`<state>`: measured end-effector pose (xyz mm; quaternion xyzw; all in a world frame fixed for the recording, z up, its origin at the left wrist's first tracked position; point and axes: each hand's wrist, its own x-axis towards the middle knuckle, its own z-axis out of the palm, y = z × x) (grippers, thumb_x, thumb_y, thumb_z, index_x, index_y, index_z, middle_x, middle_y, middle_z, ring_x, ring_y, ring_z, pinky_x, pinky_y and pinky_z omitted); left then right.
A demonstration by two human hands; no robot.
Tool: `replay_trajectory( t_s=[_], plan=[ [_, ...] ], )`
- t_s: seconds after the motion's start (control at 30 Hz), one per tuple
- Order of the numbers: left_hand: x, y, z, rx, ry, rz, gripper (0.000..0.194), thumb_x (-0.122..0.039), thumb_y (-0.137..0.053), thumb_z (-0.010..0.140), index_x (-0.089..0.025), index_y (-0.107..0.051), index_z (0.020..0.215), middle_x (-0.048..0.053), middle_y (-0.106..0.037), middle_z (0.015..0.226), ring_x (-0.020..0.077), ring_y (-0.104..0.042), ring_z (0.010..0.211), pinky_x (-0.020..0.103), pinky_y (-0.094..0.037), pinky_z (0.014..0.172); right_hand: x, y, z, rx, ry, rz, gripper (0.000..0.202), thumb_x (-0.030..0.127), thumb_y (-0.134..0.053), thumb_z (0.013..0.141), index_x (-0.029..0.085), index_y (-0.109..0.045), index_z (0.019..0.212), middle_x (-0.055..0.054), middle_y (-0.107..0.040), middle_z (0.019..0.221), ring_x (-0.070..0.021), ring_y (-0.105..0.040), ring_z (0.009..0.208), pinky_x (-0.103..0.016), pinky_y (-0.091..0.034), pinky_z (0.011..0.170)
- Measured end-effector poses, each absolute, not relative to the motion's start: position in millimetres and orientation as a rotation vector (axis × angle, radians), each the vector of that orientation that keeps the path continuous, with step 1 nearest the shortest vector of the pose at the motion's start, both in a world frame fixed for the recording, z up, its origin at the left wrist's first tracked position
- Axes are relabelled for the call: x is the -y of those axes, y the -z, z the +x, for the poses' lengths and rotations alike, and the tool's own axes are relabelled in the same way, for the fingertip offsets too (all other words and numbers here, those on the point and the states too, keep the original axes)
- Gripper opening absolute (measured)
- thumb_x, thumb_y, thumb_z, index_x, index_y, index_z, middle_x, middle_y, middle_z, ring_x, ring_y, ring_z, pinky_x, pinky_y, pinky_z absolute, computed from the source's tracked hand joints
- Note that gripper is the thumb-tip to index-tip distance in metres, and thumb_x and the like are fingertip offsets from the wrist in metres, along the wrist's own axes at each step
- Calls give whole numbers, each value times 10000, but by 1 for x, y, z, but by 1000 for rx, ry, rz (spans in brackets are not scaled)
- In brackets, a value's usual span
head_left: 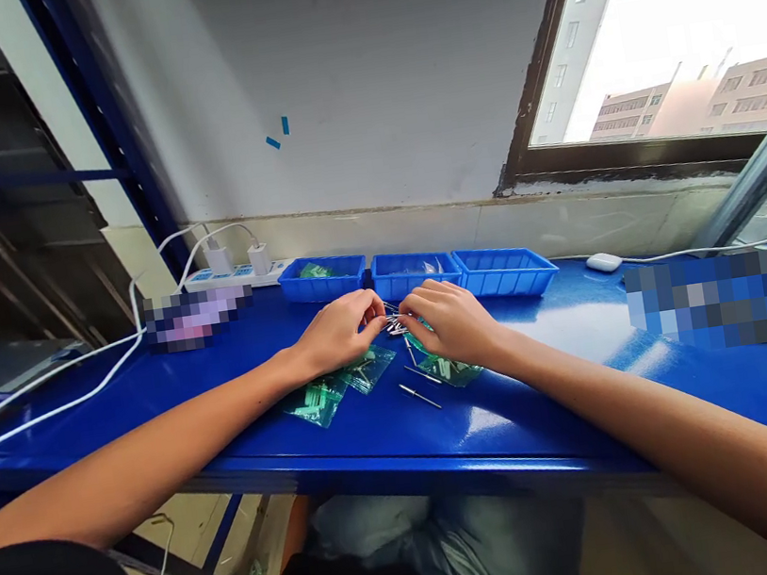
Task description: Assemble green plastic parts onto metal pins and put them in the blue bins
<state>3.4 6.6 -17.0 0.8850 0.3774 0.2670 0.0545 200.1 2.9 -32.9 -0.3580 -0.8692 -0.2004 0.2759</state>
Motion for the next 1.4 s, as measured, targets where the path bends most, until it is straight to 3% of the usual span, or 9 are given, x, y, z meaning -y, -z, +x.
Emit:
replay_trajectory(
  t_s=[0.5, 0.87, 1.17, 1.4],
  plan=[
    [-10, 17, 2, -1093, -870, 2734, 147, -234, -402, 873, -160, -525, 842, 45, -580, 857, 150, -524, 763, 282, -432, 689, -3, 32, 200, 2330, 519, -946, 208, 278, -436, 900, 160, -607, 899, -55, -641, 791, -167, -528, 751, -300, -354, 680],
    [-8, 18, 3, -1114, -914, 2681, 119, -268, -484, 842, -161, -497, 893, 26, -571, 813, 145, -537, 733, 261, -418, 627, -5, 35, 200, 2279, 550, -891, 206, 256, -427, 904, 162, -601, 847, -50, -632, 780, -152, -509, 718, -286, -350, 659],
    [-9, 16, 3, -1097, -851, 2748, 146, -249, -409, 872, -152, -509, 828, 36, -563, 808, 150, -506, 736, 279, -406, 651, -3, 33, 200, 2286, 509, -879, 163, 257, -448, 894, 161, -576, 926, -58, -624, 836, -161, -522, 757, -291, -367, 687],
    [-10, 18, 4, -1095, -902, 2733, 141, -269, -438, 864, -152, -516, 878, 39, -563, 838, 155, -520, 765, 276, -421, 652, -4, 34, 200, 2286, 537, -890, 172, 223, -412, 900, 160, -569, 871, -57, -601, 797, -154, -506, 722, -287, -354, 659]
  ],
)
